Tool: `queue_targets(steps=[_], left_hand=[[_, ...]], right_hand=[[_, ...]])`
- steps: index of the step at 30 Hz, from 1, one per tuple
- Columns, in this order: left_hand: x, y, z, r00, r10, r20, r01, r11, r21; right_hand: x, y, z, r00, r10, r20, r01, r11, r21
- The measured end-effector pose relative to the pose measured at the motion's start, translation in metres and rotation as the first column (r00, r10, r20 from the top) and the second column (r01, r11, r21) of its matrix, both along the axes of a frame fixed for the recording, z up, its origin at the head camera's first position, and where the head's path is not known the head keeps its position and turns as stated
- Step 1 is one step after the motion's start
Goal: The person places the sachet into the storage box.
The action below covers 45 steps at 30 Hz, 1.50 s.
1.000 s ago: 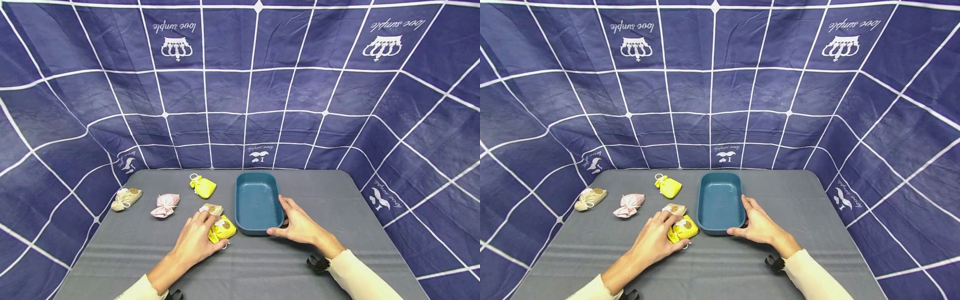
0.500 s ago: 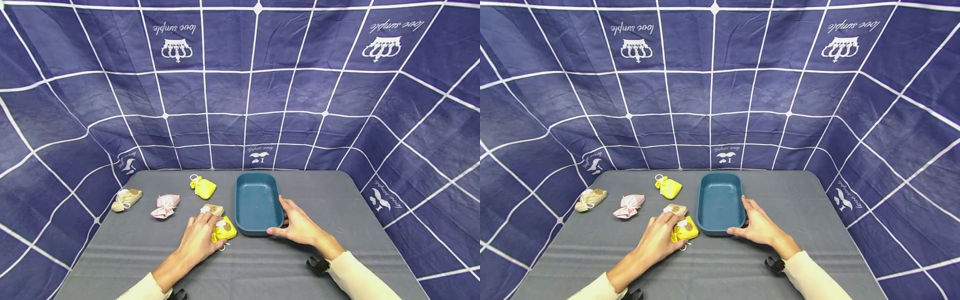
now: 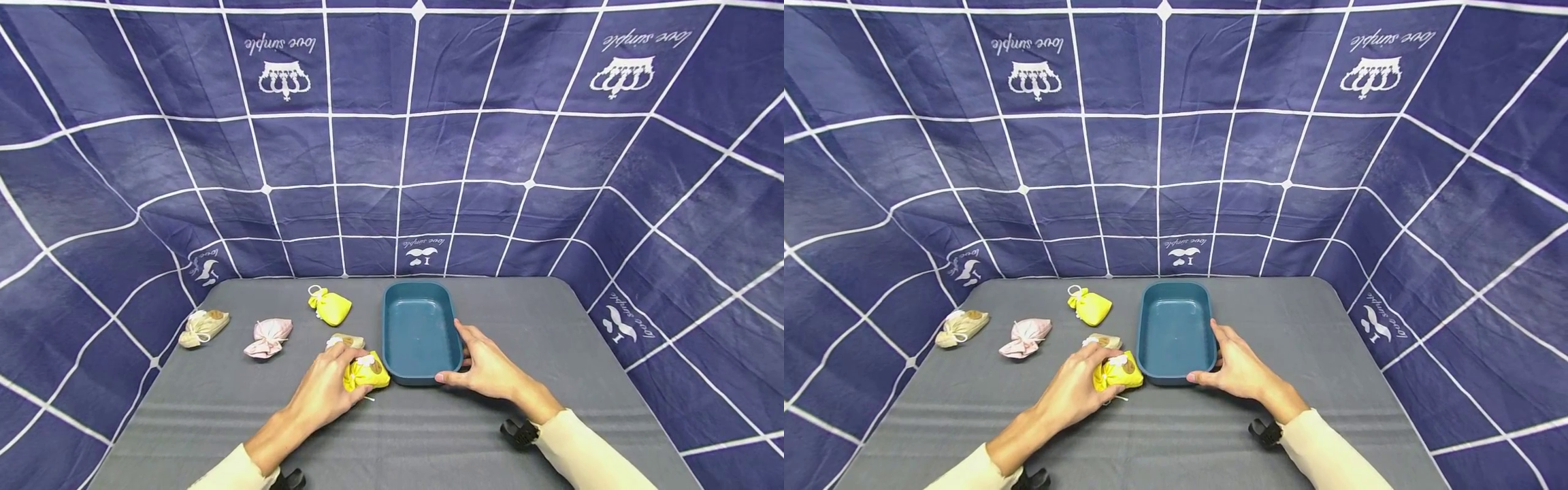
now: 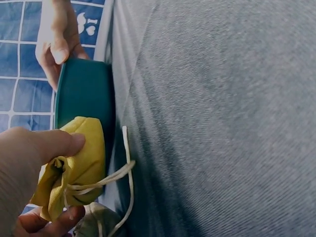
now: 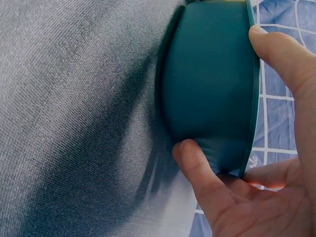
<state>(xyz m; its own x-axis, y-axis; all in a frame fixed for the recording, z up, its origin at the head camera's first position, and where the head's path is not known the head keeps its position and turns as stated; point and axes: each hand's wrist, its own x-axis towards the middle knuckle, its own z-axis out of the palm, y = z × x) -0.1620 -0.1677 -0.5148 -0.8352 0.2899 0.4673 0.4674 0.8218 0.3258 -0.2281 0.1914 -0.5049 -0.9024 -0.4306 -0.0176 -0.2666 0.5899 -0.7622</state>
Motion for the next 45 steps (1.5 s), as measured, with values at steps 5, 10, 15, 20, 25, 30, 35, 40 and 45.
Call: queue_targets(steps=[5, 10, 15, 20, 25, 30, 35, 40, 45], left_hand=[[-0.003, -0.003, 0.005, 0.998, -0.055, -0.025, 0.056, 0.997, 0.055], [-0.006, -0.005, 0.010, 0.997, -0.077, -0.016, 0.078, 0.992, 0.100], [-0.005, -0.008, 0.014, 0.998, -0.070, 0.011, 0.068, 0.989, 0.129], [-0.010, -0.009, 0.019, 0.998, -0.057, -0.037, 0.062, 0.984, 0.164], [-0.018, -0.011, 0.025, 0.996, -0.044, -0.077, 0.058, 0.980, 0.193], [-0.031, -0.012, 0.033, 0.995, -0.033, -0.097, 0.053, 0.978, 0.204], [-0.047, -0.002, 0.046, 0.996, -0.039, -0.074, 0.056, 0.970, 0.237], [-0.062, 0.010, 0.058, 0.998, -0.058, -0.027, 0.063, 0.962, 0.266], [-0.076, 0.019, 0.067, 0.999, -0.048, 0.016, 0.042, 0.959, 0.280]], right_hand=[[0.000, 0.000, 0.002, 1.000, 0.002, -0.003, -0.002, 1.000, 0.004], [-0.001, 0.000, 0.004, 1.000, 0.003, -0.005, -0.003, 1.000, 0.000], [0.000, 0.001, 0.002, 1.000, -0.001, -0.003, 0.001, 1.000, 0.016], [-0.001, 0.003, 0.002, 1.000, -0.005, -0.025, 0.006, 0.999, 0.038], [0.000, 0.002, 0.004, 1.000, -0.005, -0.028, 0.006, 0.999, 0.037], [0.000, -0.001, 0.007, 0.999, 0.022, -0.047, -0.020, 0.999, 0.035], [-0.003, 0.001, 0.012, 0.998, 0.022, -0.065, -0.017, 0.997, 0.070], [-0.004, 0.003, 0.013, 0.998, 0.019, -0.059, -0.014, 0.996, 0.090], [-0.004, -0.002, 0.013, 0.998, 0.040, -0.051, -0.037, 0.996, 0.075]])
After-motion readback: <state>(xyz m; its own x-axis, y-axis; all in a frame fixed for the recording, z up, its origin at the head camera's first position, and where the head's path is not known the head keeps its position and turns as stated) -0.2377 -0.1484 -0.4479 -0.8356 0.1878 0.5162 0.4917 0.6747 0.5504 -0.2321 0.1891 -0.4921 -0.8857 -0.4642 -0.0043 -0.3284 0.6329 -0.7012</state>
